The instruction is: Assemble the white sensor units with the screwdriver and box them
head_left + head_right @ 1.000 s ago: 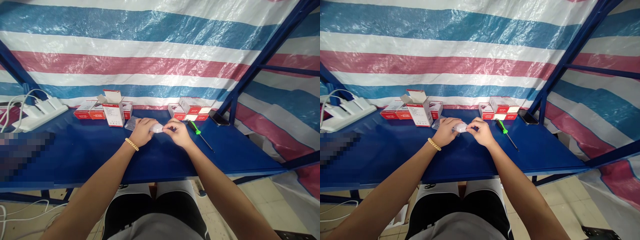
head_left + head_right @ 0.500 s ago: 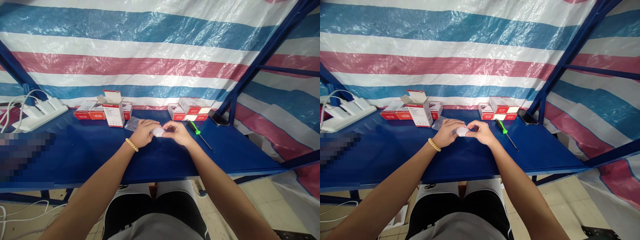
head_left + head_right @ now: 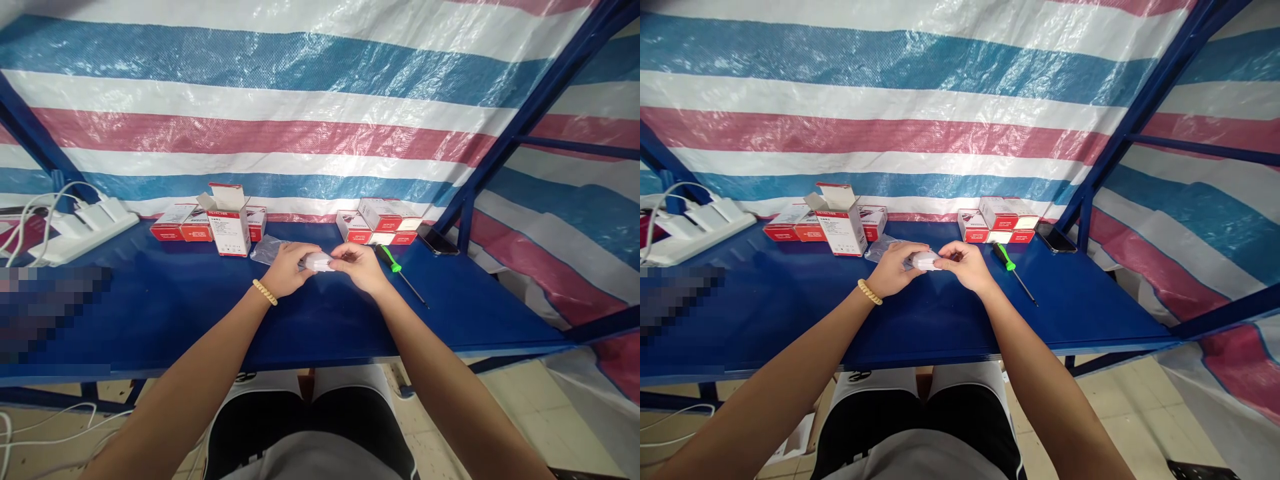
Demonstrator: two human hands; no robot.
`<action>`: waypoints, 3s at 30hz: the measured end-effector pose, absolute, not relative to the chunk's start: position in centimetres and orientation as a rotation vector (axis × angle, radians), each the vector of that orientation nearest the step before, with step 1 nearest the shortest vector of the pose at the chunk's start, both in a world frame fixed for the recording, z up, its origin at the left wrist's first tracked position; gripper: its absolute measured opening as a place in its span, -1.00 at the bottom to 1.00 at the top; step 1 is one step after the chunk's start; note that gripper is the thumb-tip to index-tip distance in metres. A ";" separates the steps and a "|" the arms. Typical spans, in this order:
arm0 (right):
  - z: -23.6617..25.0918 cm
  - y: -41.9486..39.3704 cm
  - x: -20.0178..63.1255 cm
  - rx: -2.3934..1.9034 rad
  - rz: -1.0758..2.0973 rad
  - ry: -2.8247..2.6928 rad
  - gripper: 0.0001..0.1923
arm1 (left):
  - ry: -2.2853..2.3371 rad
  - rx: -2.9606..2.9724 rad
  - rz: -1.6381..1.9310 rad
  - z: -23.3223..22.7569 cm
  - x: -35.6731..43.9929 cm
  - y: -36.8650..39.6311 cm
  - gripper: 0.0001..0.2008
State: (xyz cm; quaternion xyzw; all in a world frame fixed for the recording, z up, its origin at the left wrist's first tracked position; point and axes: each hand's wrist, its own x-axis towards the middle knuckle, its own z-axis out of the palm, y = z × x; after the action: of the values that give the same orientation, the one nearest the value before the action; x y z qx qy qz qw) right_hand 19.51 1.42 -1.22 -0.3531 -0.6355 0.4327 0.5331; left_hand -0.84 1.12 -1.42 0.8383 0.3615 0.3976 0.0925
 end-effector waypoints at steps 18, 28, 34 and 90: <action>0.3 3.1 27.7 -2.330 0.107 -1.281 -0.50 | 1.027 1.532 1.382 -0.4 -1.1 1.6 -0.54; -1.1 3.7 29.3 -2.288 0.306 -1.505 -0.81 | 1.066 1.671 1.304 -0.8 -1.2 1.6 -0.53; -0.8 3.2 28.4 -1.782 0.182 -1.457 -0.75 | 1.079 1.718 1.296 -0.7 -1.1 1.6 -0.53; 0.1 4.6 20.4 -1.023 1.023 -0.768 -0.54 | 1.280 1.460 2.066 -0.4 -3.9 3.8 -0.48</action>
State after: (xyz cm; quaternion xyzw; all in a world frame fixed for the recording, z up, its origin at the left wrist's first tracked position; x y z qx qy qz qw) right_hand 20.39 4.56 0.06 -0.4562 -0.3427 0.4561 0.6830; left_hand -3.89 3.85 -0.39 0.5089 0.4460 0.7202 0.1527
